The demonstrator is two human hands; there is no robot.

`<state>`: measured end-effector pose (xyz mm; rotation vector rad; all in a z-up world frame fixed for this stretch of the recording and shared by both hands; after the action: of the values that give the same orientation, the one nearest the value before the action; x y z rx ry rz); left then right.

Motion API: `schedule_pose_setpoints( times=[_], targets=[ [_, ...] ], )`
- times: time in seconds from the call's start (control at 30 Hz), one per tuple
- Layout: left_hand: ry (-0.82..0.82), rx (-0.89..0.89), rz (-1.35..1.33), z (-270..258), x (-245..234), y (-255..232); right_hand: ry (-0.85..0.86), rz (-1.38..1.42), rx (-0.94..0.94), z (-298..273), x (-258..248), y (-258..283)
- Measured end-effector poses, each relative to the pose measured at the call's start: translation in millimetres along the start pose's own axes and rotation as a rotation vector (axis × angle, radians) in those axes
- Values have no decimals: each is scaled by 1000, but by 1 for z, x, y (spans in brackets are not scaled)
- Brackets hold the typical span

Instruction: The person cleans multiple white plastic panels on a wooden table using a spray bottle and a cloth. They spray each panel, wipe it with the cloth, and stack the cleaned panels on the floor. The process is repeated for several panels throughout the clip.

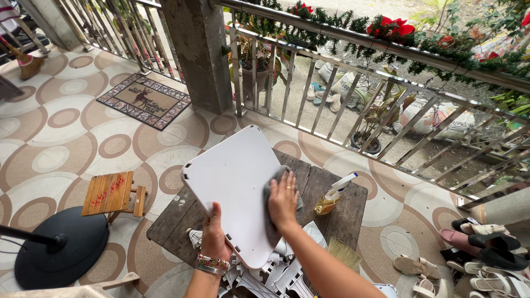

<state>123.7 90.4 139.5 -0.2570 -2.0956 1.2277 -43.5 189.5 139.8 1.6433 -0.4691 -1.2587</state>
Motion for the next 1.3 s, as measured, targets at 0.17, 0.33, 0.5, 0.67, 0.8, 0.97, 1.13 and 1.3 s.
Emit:
schedule_pose_setpoints(
  times=[0.17,0.33,0.5,0.67,0.8,0.97,1.13,1.3],
  targets=[
    [-135,314,190,20,6,2,216,-191,-191,-106,34,37],
    [-59,82,-80,6,3,-3,118,-84,143,-55,9,18],
    [-5,-94,-89,-25,1,4,-68,-51,395,45,-28,-41],
    [719,-57,-103,-52,-8,-7,-139,17,340,90,-65,-69],
    [949,-154,-396,-38,-15,-37,-98,41,224,106,-86,-53],
    [332,-220,297,-18,-1,-20,-191,-24,152,88,-87,-16],
    [416,-197,180,-10,11,0,-306,98,-304,24,-50,33],
    [290,-334,220,4,6,37,-7,62,-619,-49,-23,75]
  ],
)
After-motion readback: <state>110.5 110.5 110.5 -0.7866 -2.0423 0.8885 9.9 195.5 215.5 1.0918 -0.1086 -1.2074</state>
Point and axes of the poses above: each hand's wrist, its own z-axis towards the middle knuckle, its own x-axis out of the palm, y = z × x, the point moved 1 cm from there along z, towards the middle knuckle, and after that the axes turned 10 degrees about z, right-handed, at the moved point
